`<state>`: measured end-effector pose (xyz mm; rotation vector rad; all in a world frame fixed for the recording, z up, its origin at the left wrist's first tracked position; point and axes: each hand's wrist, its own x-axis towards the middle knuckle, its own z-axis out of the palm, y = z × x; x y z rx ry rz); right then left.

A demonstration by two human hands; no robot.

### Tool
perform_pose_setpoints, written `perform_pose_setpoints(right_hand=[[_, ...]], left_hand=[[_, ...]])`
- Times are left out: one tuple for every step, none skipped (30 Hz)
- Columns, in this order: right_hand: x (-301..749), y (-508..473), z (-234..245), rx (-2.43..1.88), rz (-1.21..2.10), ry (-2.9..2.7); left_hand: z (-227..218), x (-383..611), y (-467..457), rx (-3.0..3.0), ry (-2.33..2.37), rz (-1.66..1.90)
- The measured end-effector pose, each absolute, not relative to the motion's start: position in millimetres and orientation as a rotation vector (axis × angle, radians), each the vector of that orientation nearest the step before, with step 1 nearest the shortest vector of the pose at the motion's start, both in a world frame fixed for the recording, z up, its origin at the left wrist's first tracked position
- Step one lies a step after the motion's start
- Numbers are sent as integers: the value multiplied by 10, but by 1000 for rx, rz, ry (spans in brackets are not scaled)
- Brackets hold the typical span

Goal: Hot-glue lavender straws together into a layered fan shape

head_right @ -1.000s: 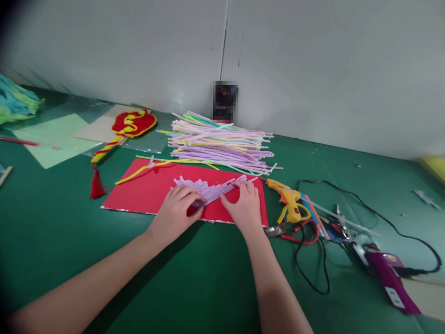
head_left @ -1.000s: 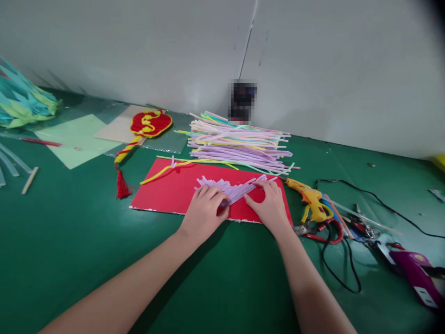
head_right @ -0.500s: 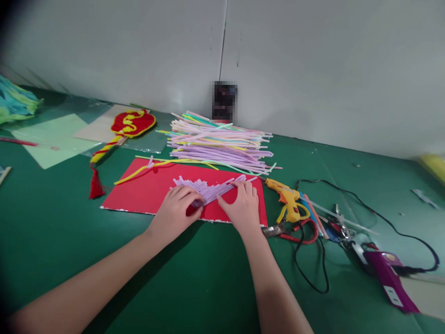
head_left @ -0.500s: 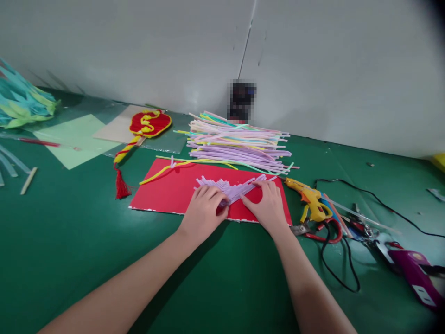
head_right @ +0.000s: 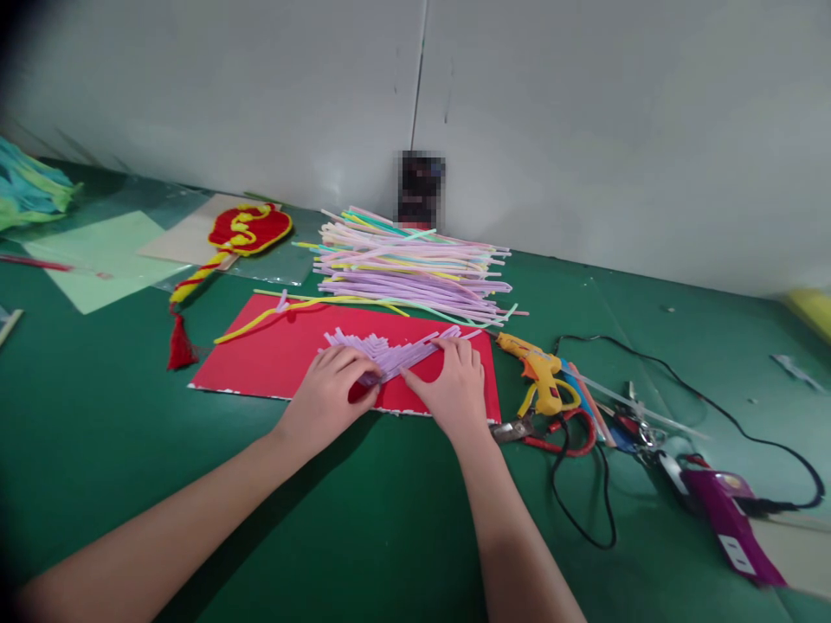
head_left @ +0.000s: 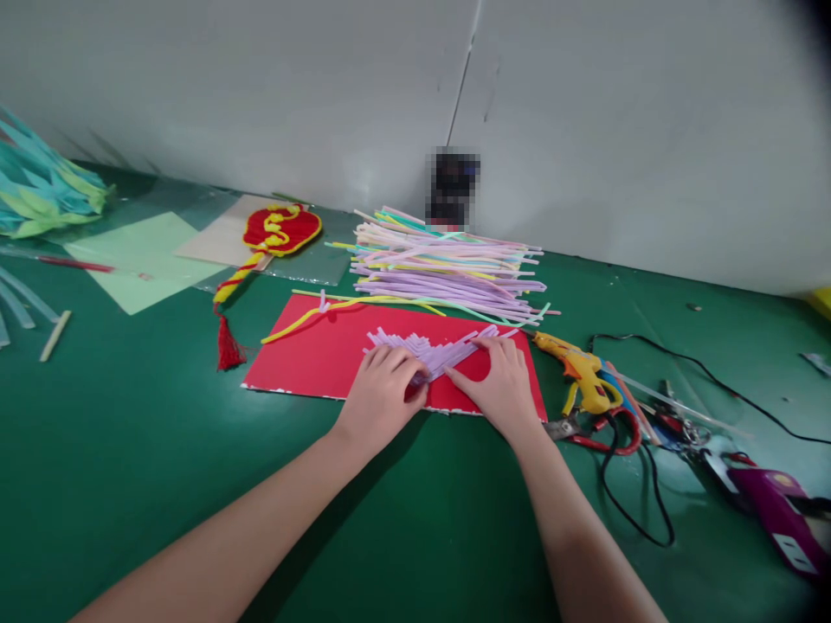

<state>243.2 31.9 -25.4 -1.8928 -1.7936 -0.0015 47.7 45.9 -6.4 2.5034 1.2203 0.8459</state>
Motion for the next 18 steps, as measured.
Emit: perform_pose_setpoints(right_hand=[[2434,317,-256,-1882,-1,-1793],[2434,315,-257,-1877,0,-1793],[2434,311,-258,-1878,-1,-1792],[2431,307,-258,-1884,-2,-1793],[2428,303,-258,-1892,-5,-1792],[2424,299,-257,-1897,-9,-1793],[2421,296,-256,-1898,-11,-1794],[2418,294,-255,-1895,-14,-1795],[2416,293,-253,-1891,-15,-1797],[2415,293,-251,-1887,-14,-1799],[2414,293,-249,-1886,-12,-1800],[2413,294,-246,-1886,-8,-1800],[2410,294,-242,-1887,-6,-1798],[2406,294,-238,-1889,-4,-1793],[2399,293,-233,-1895,-5,-1787],[2391,291,-228,-1905,-9,-1781],[2382,289,-223,-1918,-12,-1777],[2375,288,-219,-1931,-14,-1774]], left_hand=[[-64,477,460,2503,1219,847],[-64,477,461,2504,1218,846],[-64,478,461,2505,1217,845],[-64,478,461,2505,1218,841],[-63,479,461,2506,1219,838],[-62,479,460,2505,1220,838],[-61,479,459,2504,1220,839],[-59,479,459,2503,1220,842],[-58,479,459,2501,1220,842],[-57,478,459,2500,1219,838],[-57,478,460,2499,1219,831],[-58,477,461,2498,1222,822],[-60,477,462,2497,1224,813],[-62,476,463,2498,1226,805],[-65,475,463,2498,1226,802],[-67,475,463,2498,1228,803],[-69,474,463,2499,1228,804],[-70,473,462,2501,1226,806]])
